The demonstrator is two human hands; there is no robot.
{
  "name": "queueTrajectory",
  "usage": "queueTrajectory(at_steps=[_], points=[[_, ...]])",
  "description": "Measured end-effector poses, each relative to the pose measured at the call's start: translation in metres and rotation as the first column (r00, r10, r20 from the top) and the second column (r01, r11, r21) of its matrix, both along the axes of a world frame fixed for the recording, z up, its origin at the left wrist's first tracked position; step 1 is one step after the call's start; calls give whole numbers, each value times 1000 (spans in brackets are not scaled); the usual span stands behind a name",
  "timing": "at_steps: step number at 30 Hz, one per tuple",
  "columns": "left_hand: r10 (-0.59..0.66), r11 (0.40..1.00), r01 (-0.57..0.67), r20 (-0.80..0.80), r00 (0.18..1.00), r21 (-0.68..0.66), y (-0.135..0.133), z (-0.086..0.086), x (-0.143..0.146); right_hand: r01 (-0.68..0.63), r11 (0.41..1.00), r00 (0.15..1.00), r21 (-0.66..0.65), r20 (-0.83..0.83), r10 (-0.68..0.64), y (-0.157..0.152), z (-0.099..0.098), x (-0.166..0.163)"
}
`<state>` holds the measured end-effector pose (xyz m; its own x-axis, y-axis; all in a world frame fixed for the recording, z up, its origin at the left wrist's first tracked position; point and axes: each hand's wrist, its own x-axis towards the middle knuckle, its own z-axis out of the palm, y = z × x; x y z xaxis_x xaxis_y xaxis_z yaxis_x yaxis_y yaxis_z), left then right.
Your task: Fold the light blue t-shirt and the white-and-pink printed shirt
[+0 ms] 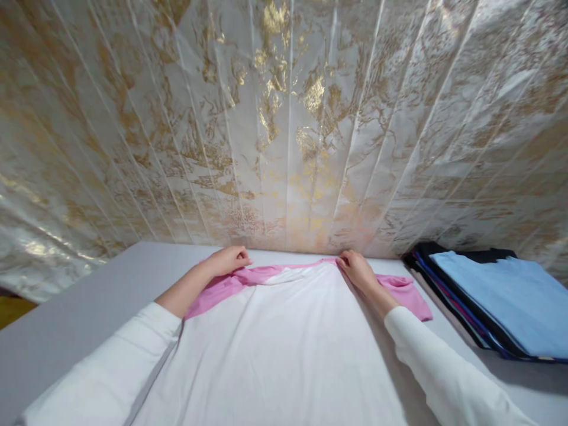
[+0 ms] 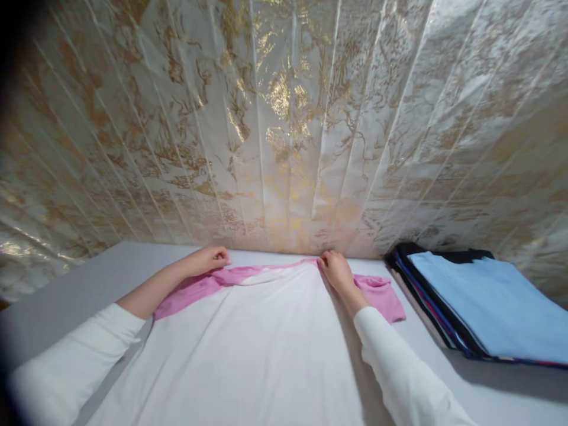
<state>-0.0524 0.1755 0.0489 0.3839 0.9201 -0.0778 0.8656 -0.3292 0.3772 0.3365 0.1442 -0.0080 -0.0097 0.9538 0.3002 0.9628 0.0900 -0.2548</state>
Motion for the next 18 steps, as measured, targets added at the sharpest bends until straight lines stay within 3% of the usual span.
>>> queueTrajectory(at_steps=[5, 12, 18], points=[[-110, 990, 106, -39, 993, -92, 6, 2, -8, 12, 999, 1000, 31, 6, -12, -2, -7, -1], [96, 983, -66, -173, 980, 172, 16, -2, -10, 27, 999, 1000, 24, 1, -27, -2, -6, -2], [136, 959, -69, -234, 963, 275, 5, -22, -9, 70, 998, 997, 1, -9, -70, 0, -5, -3]])
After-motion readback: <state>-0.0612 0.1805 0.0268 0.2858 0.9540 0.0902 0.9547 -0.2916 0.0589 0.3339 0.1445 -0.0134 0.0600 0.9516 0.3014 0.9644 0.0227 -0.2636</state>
